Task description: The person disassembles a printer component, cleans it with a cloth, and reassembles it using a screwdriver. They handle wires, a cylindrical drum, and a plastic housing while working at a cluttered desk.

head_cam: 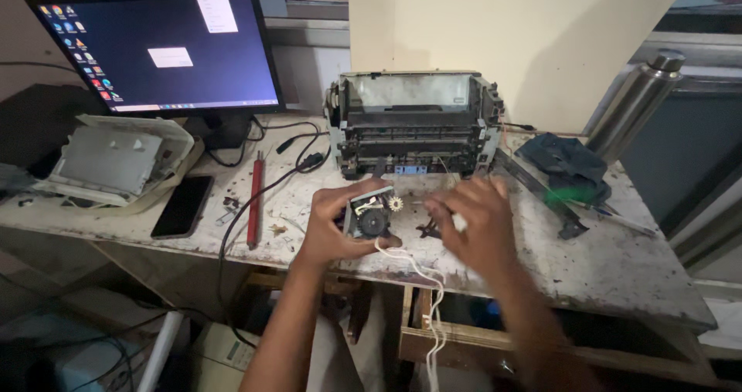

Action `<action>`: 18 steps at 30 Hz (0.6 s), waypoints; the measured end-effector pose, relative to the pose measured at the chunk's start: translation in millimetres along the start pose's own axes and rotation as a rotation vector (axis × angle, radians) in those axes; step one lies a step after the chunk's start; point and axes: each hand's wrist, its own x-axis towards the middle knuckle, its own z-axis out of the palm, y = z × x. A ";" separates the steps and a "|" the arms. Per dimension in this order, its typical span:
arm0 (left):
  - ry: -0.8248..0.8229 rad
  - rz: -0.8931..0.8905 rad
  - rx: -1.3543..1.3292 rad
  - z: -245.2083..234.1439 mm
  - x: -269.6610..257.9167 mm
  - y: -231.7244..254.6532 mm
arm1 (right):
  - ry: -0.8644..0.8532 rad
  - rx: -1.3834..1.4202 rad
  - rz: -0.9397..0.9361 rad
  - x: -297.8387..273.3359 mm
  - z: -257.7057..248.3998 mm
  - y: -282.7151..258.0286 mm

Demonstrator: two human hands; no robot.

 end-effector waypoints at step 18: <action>-0.313 -0.041 0.708 102.2 -12.4 22.4 | -0.270 -0.135 -0.008 -19.6 -2.7 99.2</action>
